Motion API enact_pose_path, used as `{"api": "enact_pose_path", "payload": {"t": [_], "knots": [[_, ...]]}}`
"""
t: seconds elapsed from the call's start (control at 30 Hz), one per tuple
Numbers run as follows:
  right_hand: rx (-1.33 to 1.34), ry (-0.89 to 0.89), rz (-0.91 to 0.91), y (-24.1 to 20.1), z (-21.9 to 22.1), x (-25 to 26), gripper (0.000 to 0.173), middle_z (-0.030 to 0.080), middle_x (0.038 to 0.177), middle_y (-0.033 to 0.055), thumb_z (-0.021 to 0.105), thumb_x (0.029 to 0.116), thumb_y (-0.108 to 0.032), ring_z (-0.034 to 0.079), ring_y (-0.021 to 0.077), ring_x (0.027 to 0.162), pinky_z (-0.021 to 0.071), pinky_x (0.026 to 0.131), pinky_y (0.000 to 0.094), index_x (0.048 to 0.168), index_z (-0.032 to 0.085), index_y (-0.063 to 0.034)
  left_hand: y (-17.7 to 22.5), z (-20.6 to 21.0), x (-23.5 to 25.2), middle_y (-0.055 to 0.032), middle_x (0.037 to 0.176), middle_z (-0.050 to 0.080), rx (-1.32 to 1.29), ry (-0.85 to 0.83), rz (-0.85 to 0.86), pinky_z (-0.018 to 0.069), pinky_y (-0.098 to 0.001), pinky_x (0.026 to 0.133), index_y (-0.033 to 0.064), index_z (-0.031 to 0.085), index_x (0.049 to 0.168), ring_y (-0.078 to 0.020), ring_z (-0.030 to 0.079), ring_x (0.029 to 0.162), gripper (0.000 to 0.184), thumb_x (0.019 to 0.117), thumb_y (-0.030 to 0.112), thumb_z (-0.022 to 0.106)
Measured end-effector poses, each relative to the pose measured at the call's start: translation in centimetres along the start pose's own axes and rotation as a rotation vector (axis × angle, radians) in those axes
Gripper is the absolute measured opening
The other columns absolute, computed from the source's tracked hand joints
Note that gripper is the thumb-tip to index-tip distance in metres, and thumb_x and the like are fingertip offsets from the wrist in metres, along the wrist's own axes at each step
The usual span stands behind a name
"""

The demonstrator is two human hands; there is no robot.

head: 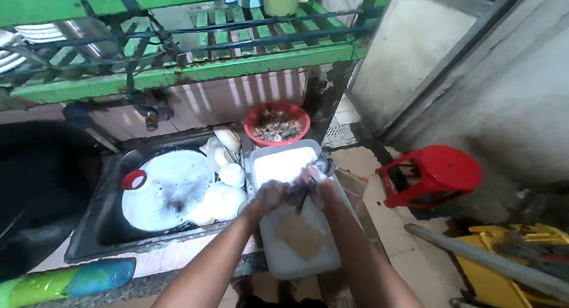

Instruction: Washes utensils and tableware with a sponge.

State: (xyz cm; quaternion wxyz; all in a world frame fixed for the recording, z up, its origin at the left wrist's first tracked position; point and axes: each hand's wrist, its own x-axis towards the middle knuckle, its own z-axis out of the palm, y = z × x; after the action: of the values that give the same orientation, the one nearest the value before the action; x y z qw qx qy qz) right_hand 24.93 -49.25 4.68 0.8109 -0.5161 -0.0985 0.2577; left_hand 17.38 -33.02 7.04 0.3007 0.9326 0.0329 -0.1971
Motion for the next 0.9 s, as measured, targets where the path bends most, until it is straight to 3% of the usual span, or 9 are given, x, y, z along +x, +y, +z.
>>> {"api": "enact_pose_path", "payload": {"t": [0.1,0.2,0.33,0.43,0.5,0.67,0.77,0.83,0.9], "knots": [[-0.048,0.171,-0.061,-0.3,-0.2,-0.2,0.031,0.041,0.051,-0.0055,0.052,0.1047,-0.029,0.046,0.0101,0.043,0.0526,0.051,0.0336,0.076,0.051,-0.0163,0.0,0.9,3.1,-0.0262,0.140,0.055,0.142,0.021,-0.286,0.0482,-0.0572,0.105,-0.0007,0.061,0.132,-0.0425,0.053,0.133,0.038,0.1022,0.023,0.059],[-0.045,0.168,-0.083,-0.4,-0.4,-0.6,0.032,0.037,0.050,-0.0060,0.049,0.1038,-0.029,0.041,0.0094,0.040,0.0484,0.046,0.0311,0.074,0.049,-0.0176,1.0,2.6,6.5,-0.0308,0.161,0.030,0.269,-0.071,-0.401,0.0373,-0.0700,0.109,0.0007,0.050,0.148,-0.0506,0.027,0.150,0.057,0.1015,0.032,0.062],[-0.059,0.255,-0.061,-1.4,0.2,-1.9,0.023,0.037,0.052,-0.0050,0.053,0.1036,-0.027,0.042,0.0100,0.042,0.0500,0.049,0.0319,0.084,0.055,-0.0139,3.5,4.7,6.5,-0.0305,0.143,0.054,0.311,-0.178,-0.258,0.0400,-0.0574,0.113,-0.0085,0.057,0.135,-0.0454,0.050,0.137,0.039,0.1035,0.014,0.056],[-0.048,0.319,-0.028,-2.2,-0.4,-1.9,0.017,0.041,0.053,-0.0043,0.058,0.1023,-0.027,0.044,0.0094,0.043,0.0493,0.047,0.0295,0.095,0.059,-0.0124,4.8,6.6,6.9,-0.0288,0.147,0.052,0.218,-0.223,-0.154,0.0359,-0.0532,0.118,-0.0097,0.052,0.141,-0.0431,0.047,0.140,0.043,0.1018,0.007,0.057],[-0.036,0.333,0.008,-2.2,-1.1,-1.6,0.017,0.041,0.055,-0.0037,0.059,0.1023,-0.028,0.044,0.0097,0.044,0.0481,0.047,0.0297,0.097,0.058,-0.0118,4.0,8.3,6.5,-0.0244,0.143,0.057,0.154,-0.150,-0.091,0.0425,-0.0518,0.113,-0.0026,0.050,0.146,-0.0386,0.055,0.134,0.047,0.1010,0.010,0.059],[-0.116,0.370,0.054,-2.9,-0.8,-1.5,0.018,0.054,0.065,0.0011,0.063,0.0991,-0.010,0.048,0.0080,0.047,0.0475,0.047,0.0245,0.116,0.061,-0.0040,5.1,6.1,0.0,-0.0166,0.162,0.041,0.076,-0.176,0.035,0.0277,-0.0440,0.125,-0.0019,0.044,0.153,-0.0321,0.038,0.150,0.045,0.1086,0.006,0.045],[-0.093,0.348,0.045,-3.0,-0.6,-1.3,0.013,0.051,0.058,0.0002,0.060,0.1022,-0.018,0.051,0.0113,0.046,0.0520,0.049,0.0299,0.103,0.061,-0.0049,3.4,3.6,-1.8,-0.0218,0.140,0.061,0.095,-0.221,0.078,0.0441,-0.0512,0.112,-0.0001,0.060,0.138,-0.0375,0.058,0.130,0.041,0.0989,0.008,0.064],[-0.171,0.298,0.039,-2.7,-0.7,-1.1,0.029,0.053,0.057,0.0006,0.054,0.1056,-0.030,0.058,0.0141,0.049,0.0580,0.054,0.0353,0.092,0.060,-0.0056,2.0,3.1,-1.2,-0.0192,0.124,0.069,0.069,-0.131,0.069,0.0504,-0.0527,0.103,0.0038,0.066,0.130,-0.0339,0.066,0.116,0.041,0.0945,0.024,0.071],[-0.310,0.238,0.048,-2.8,-0.1,-1.2,0.042,0.065,0.072,0.0048,0.046,0.1092,-0.037,0.067,0.0159,0.068,0.0617,0.071,0.0390,0.093,0.065,-0.0030,3.0,1.5,-1.2,-0.0140,0.125,0.069,-0.169,-0.045,0.013,0.0511,-0.0493,0.104,0.0077,0.064,0.135,-0.0260,0.066,0.116,0.047,0.0934,0.026,0.074]]}}
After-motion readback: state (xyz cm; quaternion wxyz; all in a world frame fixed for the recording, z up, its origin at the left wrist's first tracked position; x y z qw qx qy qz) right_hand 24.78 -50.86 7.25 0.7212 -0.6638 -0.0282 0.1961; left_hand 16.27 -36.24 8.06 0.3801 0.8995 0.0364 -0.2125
